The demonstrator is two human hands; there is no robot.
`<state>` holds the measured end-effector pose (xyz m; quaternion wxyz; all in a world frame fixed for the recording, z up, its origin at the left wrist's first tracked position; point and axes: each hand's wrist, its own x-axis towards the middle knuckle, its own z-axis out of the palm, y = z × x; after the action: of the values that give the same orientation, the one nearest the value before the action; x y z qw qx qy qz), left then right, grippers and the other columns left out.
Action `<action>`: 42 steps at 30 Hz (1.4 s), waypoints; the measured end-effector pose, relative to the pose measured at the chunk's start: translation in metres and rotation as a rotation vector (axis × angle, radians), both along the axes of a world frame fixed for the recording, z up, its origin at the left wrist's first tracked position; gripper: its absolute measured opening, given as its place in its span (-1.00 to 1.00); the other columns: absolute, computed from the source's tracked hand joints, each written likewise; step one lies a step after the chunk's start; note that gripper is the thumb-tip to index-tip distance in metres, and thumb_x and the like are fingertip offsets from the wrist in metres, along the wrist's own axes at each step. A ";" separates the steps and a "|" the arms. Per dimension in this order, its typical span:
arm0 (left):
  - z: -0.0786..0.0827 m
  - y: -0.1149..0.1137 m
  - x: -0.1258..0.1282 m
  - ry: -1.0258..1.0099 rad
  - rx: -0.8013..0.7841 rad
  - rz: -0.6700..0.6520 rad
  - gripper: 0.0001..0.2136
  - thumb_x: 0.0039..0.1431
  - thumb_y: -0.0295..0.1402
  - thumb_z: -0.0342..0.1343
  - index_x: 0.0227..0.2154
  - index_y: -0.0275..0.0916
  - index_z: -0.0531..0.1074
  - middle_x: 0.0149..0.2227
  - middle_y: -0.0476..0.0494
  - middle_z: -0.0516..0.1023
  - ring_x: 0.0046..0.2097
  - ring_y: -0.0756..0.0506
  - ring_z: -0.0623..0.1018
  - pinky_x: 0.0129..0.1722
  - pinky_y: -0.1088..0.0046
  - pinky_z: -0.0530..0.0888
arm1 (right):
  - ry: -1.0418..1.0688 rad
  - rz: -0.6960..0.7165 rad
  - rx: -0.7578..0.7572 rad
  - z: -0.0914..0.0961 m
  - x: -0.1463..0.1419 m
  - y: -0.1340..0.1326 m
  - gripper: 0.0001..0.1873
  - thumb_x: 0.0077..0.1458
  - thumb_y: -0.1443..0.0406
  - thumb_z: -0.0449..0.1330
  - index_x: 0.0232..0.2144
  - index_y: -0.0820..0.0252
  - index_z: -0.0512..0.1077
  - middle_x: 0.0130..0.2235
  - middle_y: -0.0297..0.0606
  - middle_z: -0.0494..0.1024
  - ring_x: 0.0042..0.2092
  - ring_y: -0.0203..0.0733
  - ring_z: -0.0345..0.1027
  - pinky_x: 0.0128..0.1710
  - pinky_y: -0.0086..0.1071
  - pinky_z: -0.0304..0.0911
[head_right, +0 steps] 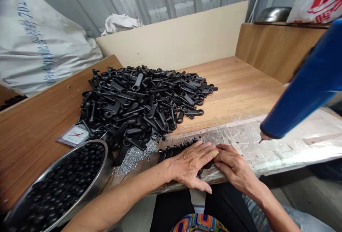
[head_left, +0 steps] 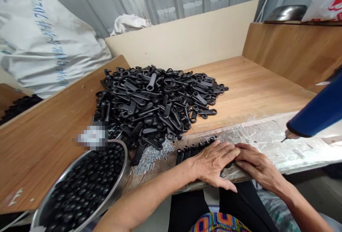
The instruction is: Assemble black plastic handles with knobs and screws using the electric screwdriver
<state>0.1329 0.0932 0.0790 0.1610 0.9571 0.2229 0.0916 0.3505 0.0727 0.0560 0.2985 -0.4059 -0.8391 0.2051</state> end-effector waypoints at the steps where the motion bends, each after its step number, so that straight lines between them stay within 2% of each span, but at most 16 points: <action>1: -0.001 0.000 0.000 0.019 0.004 -0.006 -0.09 -0.05 0.08 0.09 0.22 -0.38 -0.13 0.22 -0.36 0.10 0.26 -0.26 0.07 0.24 0.15 -0.05 | 0.014 -0.012 0.019 0.001 0.005 0.001 -0.80 0.14 0.28 0.05 -0.31 0.14 0.48 -0.20 -0.18 0.53 0.03 -0.06 0.27 -0.01 -0.25 0.25; 3: -0.002 0.000 -0.002 0.061 0.020 -0.023 -0.15 -0.01 0.04 0.07 0.22 -0.35 -0.12 0.23 -0.32 0.09 0.26 -0.27 0.06 0.24 0.13 -0.07 | 0.044 -0.051 0.067 0.008 0.012 0.002 -0.85 0.11 0.27 0.10 -0.32 0.10 0.48 -0.21 -0.22 0.54 -0.03 -0.08 0.34 -0.08 -0.30 0.30; 6: -0.002 0.001 -0.003 0.096 0.042 -0.034 -0.25 0.06 -0.01 0.02 0.21 -0.32 -0.06 0.24 -0.28 0.07 0.27 -0.26 0.04 0.23 0.12 -0.07 | 0.104 -0.150 0.126 0.032 0.011 -0.002 -0.90 0.08 0.23 0.14 -0.35 0.04 0.45 -0.23 -0.24 0.53 -0.19 -0.10 0.41 -0.21 -0.30 0.35; 10: 0.003 0.006 -0.005 0.114 0.037 -0.078 -0.31 0.09 -0.02 -0.02 0.17 -0.36 0.01 0.20 -0.29 0.13 0.24 -0.29 0.09 0.20 0.06 0.00 | 0.209 -0.334 0.239 0.069 -0.012 -0.002 -0.95 0.08 0.23 0.15 -0.39 0.00 0.42 -0.27 -0.27 0.51 -0.23 -0.11 0.40 -0.19 -0.29 0.32; 12: 0.005 0.007 -0.006 0.114 0.020 -0.084 -0.31 0.09 0.01 -0.04 0.16 -0.37 0.03 0.20 -0.31 0.14 0.24 -0.29 0.09 0.19 0.06 0.01 | 0.158 -0.290 0.257 0.077 -0.029 0.012 -0.96 0.08 0.27 0.16 -0.36 0.02 0.41 -0.29 -0.29 0.52 -0.25 -0.16 0.41 -0.23 -0.35 0.31; 15: 0.004 0.006 -0.009 0.079 0.013 -0.071 -0.32 0.10 0.02 -0.07 0.16 -0.35 0.03 0.20 -0.32 0.13 0.24 -0.27 0.08 0.20 0.12 -0.01 | -0.048 -0.105 0.229 0.073 -0.052 0.055 -0.89 0.14 0.31 0.09 -0.29 0.13 0.41 -0.25 -0.24 0.52 -0.22 -0.20 0.40 -0.23 -0.39 0.30; 16: 0.003 0.005 -0.010 0.061 0.017 -0.068 -0.33 0.10 0.02 -0.08 0.16 -0.34 0.03 0.20 -0.32 0.13 0.25 -0.26 0.08 0.21 0.14 -0.02 | -0.127 -0.091 0.225 0.069 -0.057 0.073 -0.86 0.14 0.32 0.06 -0.29 0.16 0.41 -0.22 -0.21 0.52 -0.18 -0.18 0.39 -0.19 -0.37 0.28; 18: 0.000 0.005 -0.011 0.028 0.022 -0.058 -0.34 0.10 0.02 -0.07 0.16 -0.31 0.04 0.20 -0.32 0.14 0.24 -0.26 0.09 0.22 0.17 -0.06 | -0.370 -0.170 0.192 0.061 -0.067 0.107 -0.83 0.09 0.38 0.06 -0.28 0.16 0.43 -0.16 -0.20 0.51 -0.12 -0.13 0.35 -0.18 -0.34 0.25; 20: -0.002 0.005 -0.011 0.010 0.006 -0.057 -0.33 0.08 0.03 -0.05 0.15 -0.30 0.06 0.18 -0.32 0.17 0.22 -0.26 0.14 0.22 0.16 -0.06 | -0.524 -0.236 0.144 0.054 -0.073 0.134 -0.79 0.04 0.43 0.06 -0.28 0.16 0.44 -0.15 -0.21 0.50 -0.10 -0.11 0.32 -0.18 -0.35 0.22; 22: -0.003 0.006 -0.010 0.002 -0.015 -0.058 -0.32 0.06 0.04 -0.02 0.14 -0.31 0.07 0.15 -0.32 0.23 0.19 -0.27 0.20 0.21 0.13 -0.03 | -0.578 -0.239 0.100 0.049 -0.076 0.153 -0.78 0.00 0.45 0.07 -0.31 0.18 0.45 -0.20 -0.21 0.50 -0.11 -0.12 0.31 -0.22 -0.38 0.19; 25: -0.003 0.007 -0.009 -0.003 -0.022 -0.060 -0.30 0.04 0.05 -0.01 0.15 -0.30 0.07 0.13 -0.32 0.24 0.18 -0.28 0.21 0.21 0.10 -0.01 | -0.605 -0.220 0.040 0.043 -0.075 0.167 -0.81 -0.03 0.42 0.10 -0.33 0.20 0.44 -0.27 -0.22 0.51 -0.20 -0.15 0.34 -0.31 -0.43 0.14; 30: -0.003 0.007 -0.008 -0.001 -0.029 -0.051 -0.29 0.04 0.09 -0.03 0.14 -0.27 0.08 0.15 -0.32 0.23 0.19 -0.29 0.19 0.20 0.07 -0.01 | -0.609 -0.247 -0.010 0.036 -0.068 0.168 -0.82 0.01 0.35 0.10 -0.29 0.23 0.43 -0.29 -0.21 0.49 -0.28 -0.18 0.33 -0.36 -0.43 0.10; 35: -0.005 0.006 -0.009 -0.008 -0.050 -0.039 -0.29 0.03 0.08 -0.01 0.15 -0.26 0.08 0.17 -0.32 0.20 0.21 -0.29 0.17 0.21 0.06 -0.01 | -0.590 -0.191 0.019 0.038 -0.066 0.154 -0.90 0.01 0.39 0.11 -0.43 0.25 0.43 -0.30 -0.21 0.47 -0.22 -0.19 0.31 -0.27 -0.43 0.13; 38: -0.006 0.006 -0.009 -0.008 -0.056 -0.033 -0.30 0.03 0.08 0.00 0.15 -0.26 0.09 0.18 -0.33 0.19 0.21 -0.29 0.17 0.21 0.06 -0.01 | -0.552 -0.192 0.050 0.045 -0.056 0.129 -0.90 0.04 0.41 0.09 -0.42 0.26 0.41 -0.29 -0.19 0.46 -0.20 -0.18 0.29 -0.23 -0.40 0.14; 42: -0.009 0.005 -0.008 -0.064 -0.051 -0.019 -0.26 0.00 0.04 0.07 0.16 -0.31 0.07 0.19 -0.35 0.16 0.24 -0.26 0.11 0.24 0.11 -0.07 | -0.496 -0.190 0.064 0.045 -0.028 0.079 -0.88 0.14 0.33 0.06 -0.36 0.24 0.38 -0.29 -0.19 0.45 -0.20 -0.18 0.28 -0.20 -0.37 0.17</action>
<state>0.1246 0.0982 0.0697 0.1932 0.9514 0.2107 0.1147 0.3225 0.1515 0.1007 0.1146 -0.5110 -0.8508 0.0438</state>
